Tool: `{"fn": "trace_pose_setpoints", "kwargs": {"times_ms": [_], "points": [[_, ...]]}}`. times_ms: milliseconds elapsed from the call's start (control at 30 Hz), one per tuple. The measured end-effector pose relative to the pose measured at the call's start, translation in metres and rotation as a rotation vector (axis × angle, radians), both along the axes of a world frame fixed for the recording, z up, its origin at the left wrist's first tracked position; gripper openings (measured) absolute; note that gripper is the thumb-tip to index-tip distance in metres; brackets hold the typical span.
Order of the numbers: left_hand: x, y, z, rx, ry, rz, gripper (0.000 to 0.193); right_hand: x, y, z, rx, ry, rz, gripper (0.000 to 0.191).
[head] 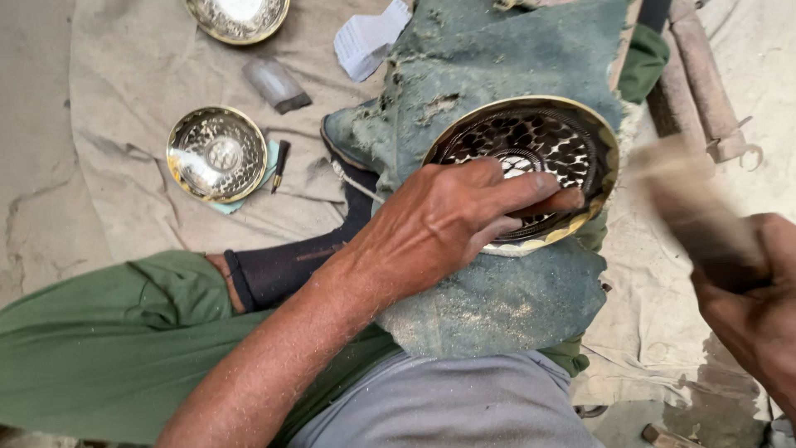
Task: The person sits cross-legged on the floor with an ornate brass bowl resting on a cloth pad on their lap. They hold a small punch against the bowl's decorative pattern with one hand and strike it repeatedly with a wooden mallet held in the other hand, repositioning the punch across the pattern to work the design.
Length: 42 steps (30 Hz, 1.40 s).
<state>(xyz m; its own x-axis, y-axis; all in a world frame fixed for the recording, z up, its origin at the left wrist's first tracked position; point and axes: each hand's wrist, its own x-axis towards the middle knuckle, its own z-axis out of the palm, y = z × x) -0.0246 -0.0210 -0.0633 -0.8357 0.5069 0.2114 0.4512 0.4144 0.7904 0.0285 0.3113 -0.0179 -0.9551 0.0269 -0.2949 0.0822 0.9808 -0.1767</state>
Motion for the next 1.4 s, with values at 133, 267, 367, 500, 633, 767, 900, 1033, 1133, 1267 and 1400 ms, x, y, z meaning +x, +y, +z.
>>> {"fn": "trace_pose_setpoints", "kwargs": {"times_ms": [133, 267, 367, 500, 633, 767, 900, 1033, 1133, 1267, 1400], "points": [[-0.001, 0.001, -0.002, -0.029, -0.008, -0.032, 0.052, 0.004, 0.000, -0.001, -0.035, 0.035, -0.003, 0.018], [0.000, 0.000, -0.002, -0.020, -0.031, -0.031, 0.053, 0.004, 0.007, -0.006, -0.057, 0.045, 0.041, 0.020], [-0.001, -0.001, -0.001, -0.021, -0.018, -0.027, 0.051, 0.006, 0.008, -0.008, -0.046, 0.027, 0.014, 0.018], [-0.003, -0.002, 0.002, -0.022, -0.004, -0.053, 0.050, 0.010, 0.002, -0.004, -0.037, 0.011, -0.031, 0.018], [-0.002, -0.005, 0.005, -0.016, -0.020, -0.038, 0.045, 0.011, -0.008, 0.002, -0.047, -0.003, -0.031, 0.026], [-0.002, -0.004, 0.005, -0.048, -0.044, -0.050, 0.042, 0.009, -0.012, 0.004, -0.050, 0.005, -0.043, 0.022], [0.006, 0.001, 0.005, -0.006, -0.003, 0.012, 0.037, 0.012, -0.005, -0.003, -0.068, -0.036, -0.136, 0.010], [0.020, -0.001, 0.004, 0.105, 0.004, 0.180, 0.044, 0.016, 0.022, -0.021, -0.222, -0.043, -0.329, 0.009], [0.024, 0.004, 0.000, 0.128, -0.013, 0.253, 0.045, 0.007, 0.054, -0.041, -0.227, -0.081, -0.153, 0.008], [0.029, 0.011, -0.004, 0.072, 0.000, 0.268, 0.049, 0.003, 0.082, -0.062, 0.080, -0.105, -0.220, 0.034], [0.032, 0.012, -0.004, 0.055, 0.005, 0.286, 0.047, -0.006, 0.087, -0.066, -0.035, -0.244, -0.330, 0.031]]}}
